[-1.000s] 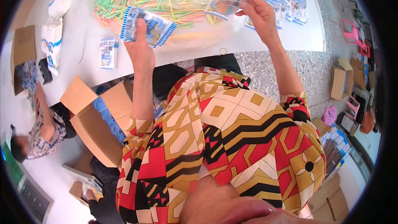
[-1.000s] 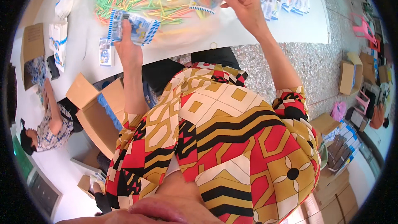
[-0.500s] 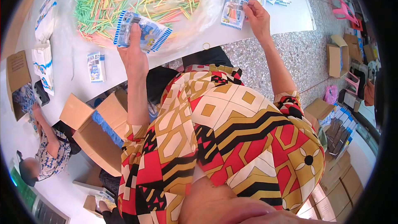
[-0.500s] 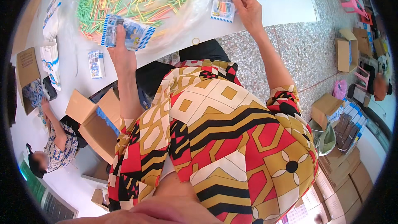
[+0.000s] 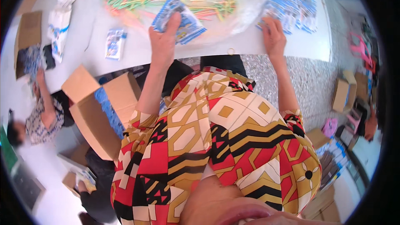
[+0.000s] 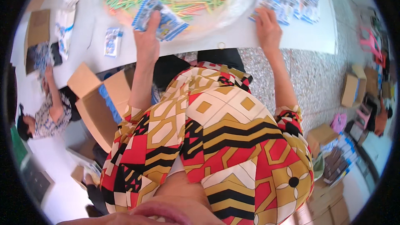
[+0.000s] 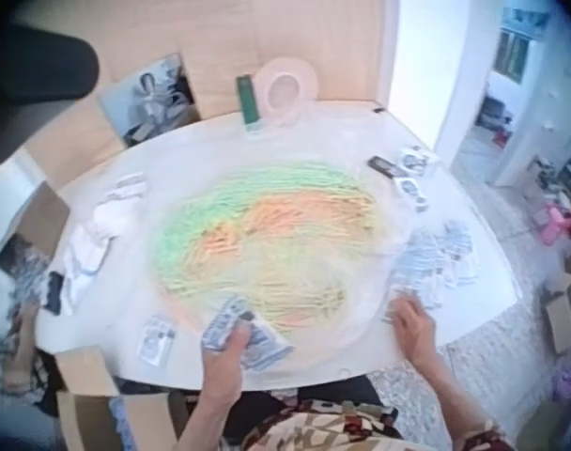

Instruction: Manually sorting and placing small colorful plastic toy components into small packaging bags at a workbench.

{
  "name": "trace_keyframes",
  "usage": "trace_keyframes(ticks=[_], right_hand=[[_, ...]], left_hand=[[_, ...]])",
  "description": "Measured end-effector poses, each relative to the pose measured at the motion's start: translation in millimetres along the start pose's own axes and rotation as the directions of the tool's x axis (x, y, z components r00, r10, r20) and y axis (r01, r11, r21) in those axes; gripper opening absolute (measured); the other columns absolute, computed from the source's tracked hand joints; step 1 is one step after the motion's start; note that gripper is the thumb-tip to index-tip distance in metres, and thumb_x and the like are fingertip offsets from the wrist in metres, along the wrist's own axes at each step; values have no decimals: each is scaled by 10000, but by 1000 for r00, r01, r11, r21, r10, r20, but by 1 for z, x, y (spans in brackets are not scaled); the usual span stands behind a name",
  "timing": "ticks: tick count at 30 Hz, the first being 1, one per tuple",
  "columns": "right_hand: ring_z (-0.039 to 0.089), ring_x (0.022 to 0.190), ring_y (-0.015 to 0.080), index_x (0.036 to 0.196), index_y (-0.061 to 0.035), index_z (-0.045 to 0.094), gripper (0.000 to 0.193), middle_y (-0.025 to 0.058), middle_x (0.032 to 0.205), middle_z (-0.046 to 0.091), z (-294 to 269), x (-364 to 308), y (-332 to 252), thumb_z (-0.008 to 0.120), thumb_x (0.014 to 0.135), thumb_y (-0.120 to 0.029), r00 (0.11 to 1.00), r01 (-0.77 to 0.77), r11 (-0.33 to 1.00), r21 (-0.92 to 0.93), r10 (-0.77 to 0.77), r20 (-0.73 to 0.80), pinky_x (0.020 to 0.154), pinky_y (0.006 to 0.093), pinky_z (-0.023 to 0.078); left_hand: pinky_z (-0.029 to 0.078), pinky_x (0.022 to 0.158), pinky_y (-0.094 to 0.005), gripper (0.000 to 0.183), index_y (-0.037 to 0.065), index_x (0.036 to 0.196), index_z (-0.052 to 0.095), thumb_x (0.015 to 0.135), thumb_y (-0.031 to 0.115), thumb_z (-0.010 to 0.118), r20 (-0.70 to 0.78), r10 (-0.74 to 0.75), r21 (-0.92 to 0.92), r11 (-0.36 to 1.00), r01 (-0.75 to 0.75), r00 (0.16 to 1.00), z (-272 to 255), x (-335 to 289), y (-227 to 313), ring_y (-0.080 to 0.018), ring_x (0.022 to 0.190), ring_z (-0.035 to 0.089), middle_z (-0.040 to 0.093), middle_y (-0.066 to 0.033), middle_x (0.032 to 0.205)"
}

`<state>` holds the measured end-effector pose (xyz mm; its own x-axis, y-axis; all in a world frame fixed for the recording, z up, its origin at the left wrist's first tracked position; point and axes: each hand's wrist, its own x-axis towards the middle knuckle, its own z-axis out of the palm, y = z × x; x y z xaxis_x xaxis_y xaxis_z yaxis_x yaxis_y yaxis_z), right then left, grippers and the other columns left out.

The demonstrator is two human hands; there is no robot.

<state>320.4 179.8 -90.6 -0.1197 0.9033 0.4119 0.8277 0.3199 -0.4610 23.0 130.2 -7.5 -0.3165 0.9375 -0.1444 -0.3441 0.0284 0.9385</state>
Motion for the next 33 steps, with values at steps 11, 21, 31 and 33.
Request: trace_keyframes(ticks=[11,21,31,33], right_hand=[[481,632,53,992,-47,620,171,-6,789,567,-15,68,-149,622,825,-81,946,-114,694,711,-143,291,560,211,411],[471,617,95,836,19,618,151,54,686,558,8,102,-200,631,834,-131,739,64,704,707,-509,440,563,246,399],[479,673,76,947,13,613,170,30,733,577,16,107,-212,564,885,-138,709,9,651,759,-539,454,611,223,403],[476,670,68,949,12,613,178,21,734,580,15,109,-213,564,888,-148,725,-13,629,777,-529,441,604,217,400]], left_hand=[[494,642,-221,232,-36,962,654,831,155,660,59,33,164,986,-42,998,-14,-12,7,-67,717,599,661,-32,825],[503,689,-244,251,-17,1008,635,808,128,681,20,33,16,999,-34,999,-31,-23,20,-80,771,603,656,-46,892],[505,734,-268,238,-4,1040,610,825,93,645,25,-13,-80,997,15,1000,-46,-22,30,-95,829,607,649,-54,948],[505,728,-270,240,-5,1040,610,823,88,646,-8,22,-61,998,-22,1000,-46,-23,31,-95,824,607,650,-54,943]])
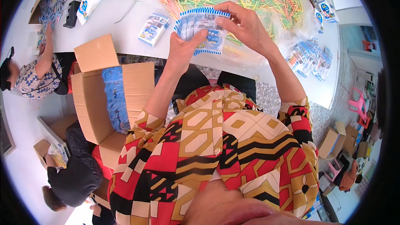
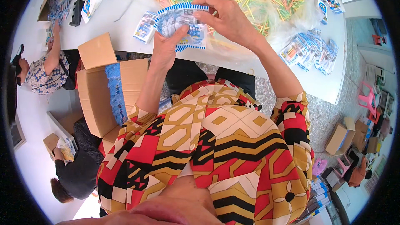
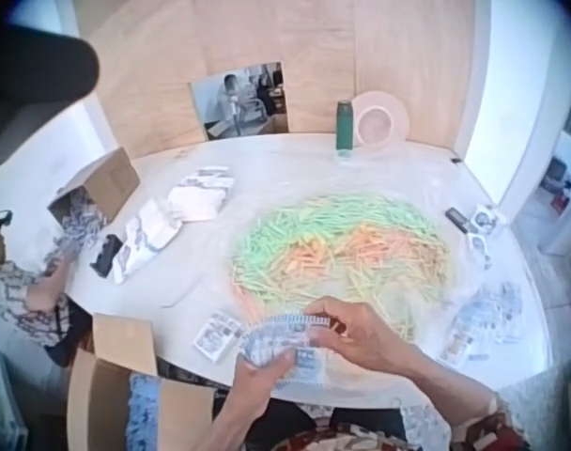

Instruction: Manually sorting and placing small colorful plastic toy components into small packaging bags at a workbench.

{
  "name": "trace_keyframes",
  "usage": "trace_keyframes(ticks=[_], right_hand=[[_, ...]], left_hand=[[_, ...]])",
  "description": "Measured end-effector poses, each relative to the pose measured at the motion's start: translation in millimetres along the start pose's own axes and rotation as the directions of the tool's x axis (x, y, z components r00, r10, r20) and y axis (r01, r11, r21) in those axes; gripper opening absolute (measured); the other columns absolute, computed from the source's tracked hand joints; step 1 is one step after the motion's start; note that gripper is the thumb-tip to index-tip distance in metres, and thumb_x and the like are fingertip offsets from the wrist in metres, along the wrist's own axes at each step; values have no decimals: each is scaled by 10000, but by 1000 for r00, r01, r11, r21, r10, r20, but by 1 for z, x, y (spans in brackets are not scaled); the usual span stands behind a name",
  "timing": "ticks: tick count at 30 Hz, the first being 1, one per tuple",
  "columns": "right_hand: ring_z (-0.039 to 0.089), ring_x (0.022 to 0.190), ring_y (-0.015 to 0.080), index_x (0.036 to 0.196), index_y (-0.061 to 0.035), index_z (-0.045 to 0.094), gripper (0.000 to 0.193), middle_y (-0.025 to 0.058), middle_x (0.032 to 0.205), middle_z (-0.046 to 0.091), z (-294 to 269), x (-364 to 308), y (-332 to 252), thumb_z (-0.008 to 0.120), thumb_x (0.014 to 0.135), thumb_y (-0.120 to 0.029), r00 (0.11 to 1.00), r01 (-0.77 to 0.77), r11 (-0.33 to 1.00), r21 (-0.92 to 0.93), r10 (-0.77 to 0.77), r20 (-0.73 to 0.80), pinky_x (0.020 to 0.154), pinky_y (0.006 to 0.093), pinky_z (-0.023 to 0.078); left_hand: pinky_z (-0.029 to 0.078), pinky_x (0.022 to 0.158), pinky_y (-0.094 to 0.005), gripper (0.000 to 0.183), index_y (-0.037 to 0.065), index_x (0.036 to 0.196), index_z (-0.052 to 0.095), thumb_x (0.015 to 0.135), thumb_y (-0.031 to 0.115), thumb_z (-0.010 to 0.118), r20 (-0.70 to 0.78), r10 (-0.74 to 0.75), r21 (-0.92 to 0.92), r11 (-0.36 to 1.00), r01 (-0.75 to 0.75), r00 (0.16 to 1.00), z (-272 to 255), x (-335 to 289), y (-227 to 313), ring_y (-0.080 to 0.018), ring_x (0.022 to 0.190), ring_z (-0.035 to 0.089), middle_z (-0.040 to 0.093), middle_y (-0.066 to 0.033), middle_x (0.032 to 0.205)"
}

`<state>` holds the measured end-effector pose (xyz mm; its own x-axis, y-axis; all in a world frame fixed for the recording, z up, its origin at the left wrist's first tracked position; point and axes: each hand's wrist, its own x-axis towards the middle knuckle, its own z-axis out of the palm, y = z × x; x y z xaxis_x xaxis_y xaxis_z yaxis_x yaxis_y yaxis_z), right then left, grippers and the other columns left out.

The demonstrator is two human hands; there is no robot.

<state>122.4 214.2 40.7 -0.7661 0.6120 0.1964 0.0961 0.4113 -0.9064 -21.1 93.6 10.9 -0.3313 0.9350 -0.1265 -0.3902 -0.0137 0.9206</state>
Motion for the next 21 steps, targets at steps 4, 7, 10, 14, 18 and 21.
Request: trace_keyframes(ticks=[4,7,10,14,18,21], right_hand=[[439,620,72,909,9,604,184,17,699,562,-11,6,-2,570,885,-170,989,-75,987,-142,92,117,553,235,377],[420,593,96,894,8,592,168,45,676,543,-12,7,-6,579,872,-158,981,-67,980,-185,99,165,534,262,368],[433,594,131,902,10,583,149,77,677,532,-11,6,-10,580,860,-133,987,8,979,-204,25,156,546,281,378],[506,654,175,949,7,575,139,99,730,561,-11,10,-9,562,863,-102,985,76,975,-210,-41,166,611,289,420],[543,722,171,990,1,569,153,83,823,600,-9,10,-11,553,861,-80,982,30,984,-177,4,190,672,286,445],[543,754,159,1024,-5,563,181,52,912,612,-7,10,-10,559,854,-69,986,52,998,-48,-43,158,705,282,454]], left_hand=[[505,731,-270,250,2,1039,609,810,88,661,-32,36,33,999,-35,999,3,3,-2,-98,813,607,650,-52,934],[503,740,-269,274,5,1055,599,806,95,669,-34,54,36,998,-52,998,5,-2,0,-99,819,603,645,-51,948],[495,751,-266,303,5,1075,587,802,99,675,8,47,9,999,-47,999,8,-4,3,-96,842,593,637,-49,974],[481,765,-257,323,-2,1084,580,793,94,683,65,64,42,997,-67,996,2,-2,3,-89,870,576,626,-43,999],[481,756,-256,328,-4,1082,583,784,86,687,47,70,87,993,-74,996,-1,-2,3,-89,852,576,628,-45,980],[487,752,-262,331,-9,1075,589,772,73,692,3,67,119,991,-67,998,0,-2,4,-94,847,581,632,-50,969]])
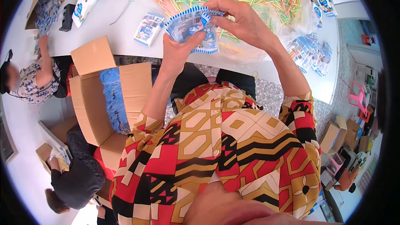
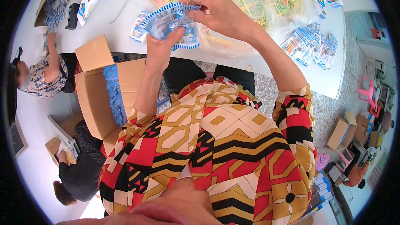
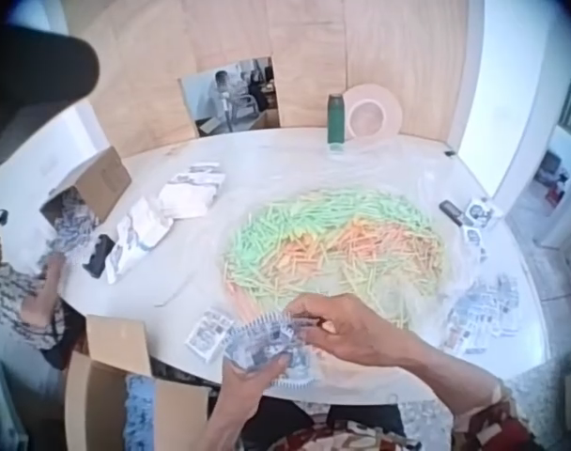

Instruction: Manually sorting and placing small colorful plastic toy components into small packaging bags at a workbench.

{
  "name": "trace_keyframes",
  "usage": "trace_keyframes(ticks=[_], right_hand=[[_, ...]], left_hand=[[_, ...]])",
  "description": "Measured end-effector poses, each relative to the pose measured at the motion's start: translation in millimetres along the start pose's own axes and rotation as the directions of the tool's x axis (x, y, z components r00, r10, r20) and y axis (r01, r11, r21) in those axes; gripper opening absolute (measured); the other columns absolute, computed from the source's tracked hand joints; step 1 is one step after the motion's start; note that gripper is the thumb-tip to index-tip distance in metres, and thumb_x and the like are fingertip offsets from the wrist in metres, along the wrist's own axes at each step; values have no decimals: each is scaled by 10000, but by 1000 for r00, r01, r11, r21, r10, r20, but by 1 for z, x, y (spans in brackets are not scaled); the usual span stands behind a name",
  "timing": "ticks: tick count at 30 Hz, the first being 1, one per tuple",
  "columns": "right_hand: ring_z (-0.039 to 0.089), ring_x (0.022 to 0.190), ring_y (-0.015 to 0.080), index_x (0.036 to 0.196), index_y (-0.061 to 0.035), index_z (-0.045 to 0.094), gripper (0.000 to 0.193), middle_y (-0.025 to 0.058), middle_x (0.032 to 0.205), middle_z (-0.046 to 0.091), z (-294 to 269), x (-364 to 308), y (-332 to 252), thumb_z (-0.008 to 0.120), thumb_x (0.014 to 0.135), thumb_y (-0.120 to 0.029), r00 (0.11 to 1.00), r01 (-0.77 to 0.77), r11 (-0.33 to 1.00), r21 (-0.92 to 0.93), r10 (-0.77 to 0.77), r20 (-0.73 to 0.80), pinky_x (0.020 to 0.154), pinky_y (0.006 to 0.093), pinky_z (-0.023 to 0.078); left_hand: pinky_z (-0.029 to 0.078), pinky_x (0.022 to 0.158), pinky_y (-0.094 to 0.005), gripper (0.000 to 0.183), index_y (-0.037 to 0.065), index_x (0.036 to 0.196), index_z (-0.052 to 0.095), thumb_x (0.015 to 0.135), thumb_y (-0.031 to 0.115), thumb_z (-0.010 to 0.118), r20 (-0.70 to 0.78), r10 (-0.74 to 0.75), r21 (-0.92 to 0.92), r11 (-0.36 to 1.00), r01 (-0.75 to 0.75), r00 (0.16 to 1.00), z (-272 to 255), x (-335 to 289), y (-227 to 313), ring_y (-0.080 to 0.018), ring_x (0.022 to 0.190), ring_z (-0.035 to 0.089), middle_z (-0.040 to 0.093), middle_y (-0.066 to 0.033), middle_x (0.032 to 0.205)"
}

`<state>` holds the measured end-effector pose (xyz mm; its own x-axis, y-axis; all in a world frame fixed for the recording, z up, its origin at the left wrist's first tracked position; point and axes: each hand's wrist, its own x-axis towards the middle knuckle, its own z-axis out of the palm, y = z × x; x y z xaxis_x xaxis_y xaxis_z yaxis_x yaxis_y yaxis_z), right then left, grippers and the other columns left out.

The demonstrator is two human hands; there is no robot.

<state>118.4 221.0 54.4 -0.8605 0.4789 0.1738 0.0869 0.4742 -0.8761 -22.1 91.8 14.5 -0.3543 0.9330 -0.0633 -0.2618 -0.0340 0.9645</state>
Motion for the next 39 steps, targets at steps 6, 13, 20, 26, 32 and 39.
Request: trace_keyframes(ticks=[6,13,20,26,32,39], right_hand=[[552,795,138,1038,-42,579,258,37,998,595,2,-3,-10,643,788,-45,965,169,976,-137,-192,-177,697,255,455],[589,784,205,966,-63,609,251,74,951,595,0,-10,-14,695,732,-42,840,320,792,-520,-491,-232,612,279,481],[598,768,241,924,-60,611,223,67,908,592,4,-15,-14,696,718,-49,880,222,785,-578,-416,-228,623,303,492],[598,739,222,865,-58,623,189,59,887,587,4,-15,-17,691,692,-27,853,269,728,-631,-484,-194,596,296,494],[627,700,222,844,-48,624,154,74,879,625,6,-22,-17,657,695,-30,818,372,661,-651,-565,-106,559,292,507],[618,715,255,905,-55,581,137,73,904,625,5,-39,-21,623,781,-93,972,150,890,-430,-212,-100,595,327,502]], left_hand=[[495,754,-272,347,-16,1064,596,744,47,714,-37,59,-113,992,-63,998,4,-1,-4,-102,842,589,638,-54,960],[496,740,-264,348,-11,1061,601,738,37,720,-64,66,-130,989,-74,996,4,-1,-5,-98,824,590,641,-58,944],[493,729,-256,333,-21,1035,613,727,33,727,-80,47,-133,989,-58,996,9,-2,-6,-97,796,590,642,-54,925],[494,745,-264,330,-31,1031,610,721,5,716,-63,40,-93,995,-46,997,7,-1,-6,-105,805,595,642,-67,934],[492,756,-264,345,-34,1052,595,717,-48,675,-108,54,-77,995,-62,993,11,-3,-6,-112,835,592,632,-78,971],[493,757,-263,329,-50,1042,595,720,-64,660,-68,30,-36,999,-32,997,14,-10,-6,-119,829,595,633,-75,938]])
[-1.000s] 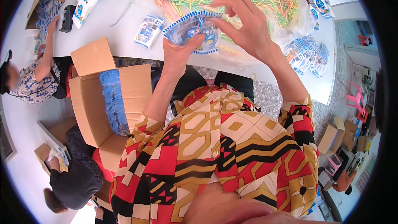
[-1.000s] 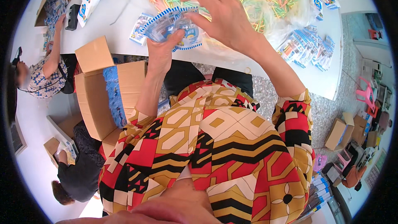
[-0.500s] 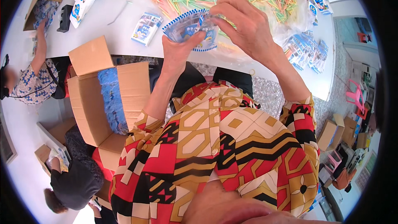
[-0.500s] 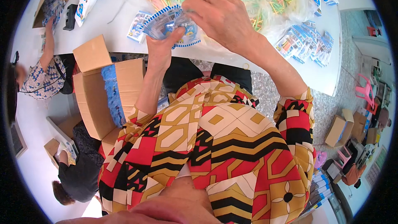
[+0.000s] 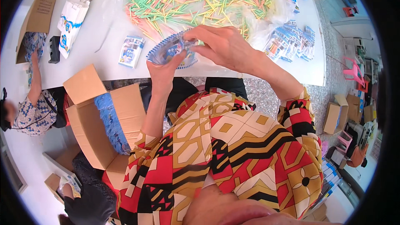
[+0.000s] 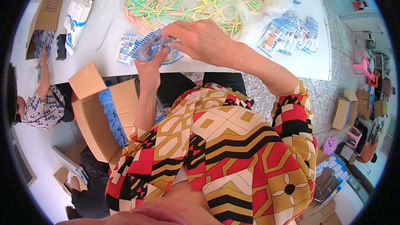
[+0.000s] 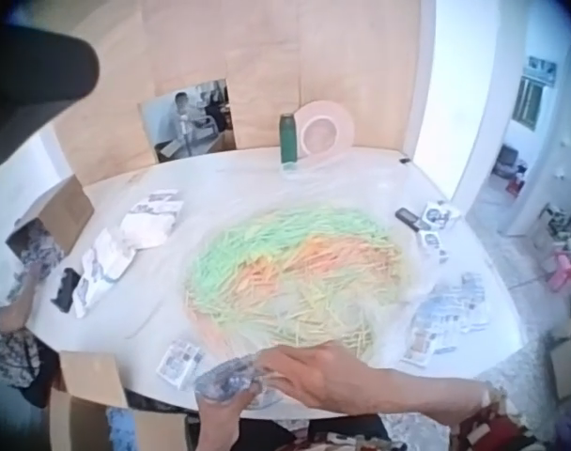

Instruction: Manually sorting and placing small colorful plastic toy components into small packaging bags at a workbench.

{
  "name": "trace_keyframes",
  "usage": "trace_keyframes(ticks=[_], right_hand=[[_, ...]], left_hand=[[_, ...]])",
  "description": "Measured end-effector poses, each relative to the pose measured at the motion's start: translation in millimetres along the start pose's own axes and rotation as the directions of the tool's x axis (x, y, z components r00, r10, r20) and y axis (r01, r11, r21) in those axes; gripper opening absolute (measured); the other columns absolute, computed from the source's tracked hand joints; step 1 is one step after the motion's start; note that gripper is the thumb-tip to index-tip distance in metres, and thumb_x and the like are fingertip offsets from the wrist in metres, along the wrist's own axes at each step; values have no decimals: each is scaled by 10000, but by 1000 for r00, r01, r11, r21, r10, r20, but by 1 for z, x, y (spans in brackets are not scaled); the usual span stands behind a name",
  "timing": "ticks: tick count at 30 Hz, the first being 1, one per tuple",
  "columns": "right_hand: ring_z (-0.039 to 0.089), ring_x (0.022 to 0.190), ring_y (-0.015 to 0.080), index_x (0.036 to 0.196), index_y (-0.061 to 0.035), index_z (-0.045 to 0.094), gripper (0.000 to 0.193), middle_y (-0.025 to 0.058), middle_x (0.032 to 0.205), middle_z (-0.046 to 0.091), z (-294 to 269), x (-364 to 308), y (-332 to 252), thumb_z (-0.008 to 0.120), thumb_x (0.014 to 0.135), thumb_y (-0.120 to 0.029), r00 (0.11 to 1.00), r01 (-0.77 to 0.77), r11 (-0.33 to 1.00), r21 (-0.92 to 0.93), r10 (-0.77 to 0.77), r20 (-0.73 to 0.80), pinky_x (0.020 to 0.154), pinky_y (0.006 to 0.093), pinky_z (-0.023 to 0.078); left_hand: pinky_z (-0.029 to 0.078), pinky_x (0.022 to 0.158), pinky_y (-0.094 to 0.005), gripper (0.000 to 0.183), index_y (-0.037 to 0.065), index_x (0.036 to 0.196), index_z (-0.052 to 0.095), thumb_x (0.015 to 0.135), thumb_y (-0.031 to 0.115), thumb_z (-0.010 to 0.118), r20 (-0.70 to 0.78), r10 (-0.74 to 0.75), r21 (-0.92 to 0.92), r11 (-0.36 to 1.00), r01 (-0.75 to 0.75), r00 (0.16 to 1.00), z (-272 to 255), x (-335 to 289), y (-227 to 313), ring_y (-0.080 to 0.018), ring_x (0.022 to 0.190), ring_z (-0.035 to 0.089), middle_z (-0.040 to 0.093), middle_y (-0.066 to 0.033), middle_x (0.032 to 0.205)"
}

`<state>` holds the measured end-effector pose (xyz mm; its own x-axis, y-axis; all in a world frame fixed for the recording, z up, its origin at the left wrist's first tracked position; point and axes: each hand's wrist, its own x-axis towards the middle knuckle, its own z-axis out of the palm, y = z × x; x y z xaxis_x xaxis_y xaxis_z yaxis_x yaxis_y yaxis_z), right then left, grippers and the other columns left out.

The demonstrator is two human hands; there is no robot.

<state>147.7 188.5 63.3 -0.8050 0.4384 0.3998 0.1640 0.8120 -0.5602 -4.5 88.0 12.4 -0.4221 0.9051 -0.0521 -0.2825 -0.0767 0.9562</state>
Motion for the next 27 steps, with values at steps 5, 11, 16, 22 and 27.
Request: trace_keyframes(ticks=[5,11,16,22,27], right_hand=[[601,740,263,879,-59,563,113,71,869,592,1,0,1,610,792,-113,997,83,997,0,-83,13,601,344,491],[601,731,252,852,-68,524,102,66,816,553,3,5,0,573,762,-63,989,145,984,-104,-141,39,574,354,490],[602,717,237,812,-67,487,108,60,809,539,8,10,-2,558,738,-34,985,173,975,-143,-174,5,539,331,492],[587,731,238,820,-63,481,118,62,778,519,10,12,0,563,735,-52,979,205,969,-140,-205,14,549,343,486],[569,732,222,824,-67,498,131,55,758,515,17,16,3,580,722,-75,961,259,943,-211,-273,-41,576,328,483]], left_hand=[[491,753,-265,301,-56,1027,603,734,-50,670,57,18,14,1000,-19,998,1,-4,-3,-120,824,597,636,-76,929],[487,746,-263,301,-47,1023,609,741,-6,703,16,73,101,992,-74,997,6,-6,0,-111,813,596,639,-57,922],[480,763,-265,303,-19,1032,612,742,-11,700,40,2,25,1000,-3,999,-2,-2,-3,-109,835,595,640,-52,933],[480,761,-265,331,-14,1052,595,736,-30,690,20,59,-35,998,-58,998,2,2,-5,-109,843,593,631,-49,956],[483,749,-260,309,-15,1033,598,736,-39,682,-9,110,-72,991,-111,994,6,4,-12,-111,836,596,632,-46,946]])
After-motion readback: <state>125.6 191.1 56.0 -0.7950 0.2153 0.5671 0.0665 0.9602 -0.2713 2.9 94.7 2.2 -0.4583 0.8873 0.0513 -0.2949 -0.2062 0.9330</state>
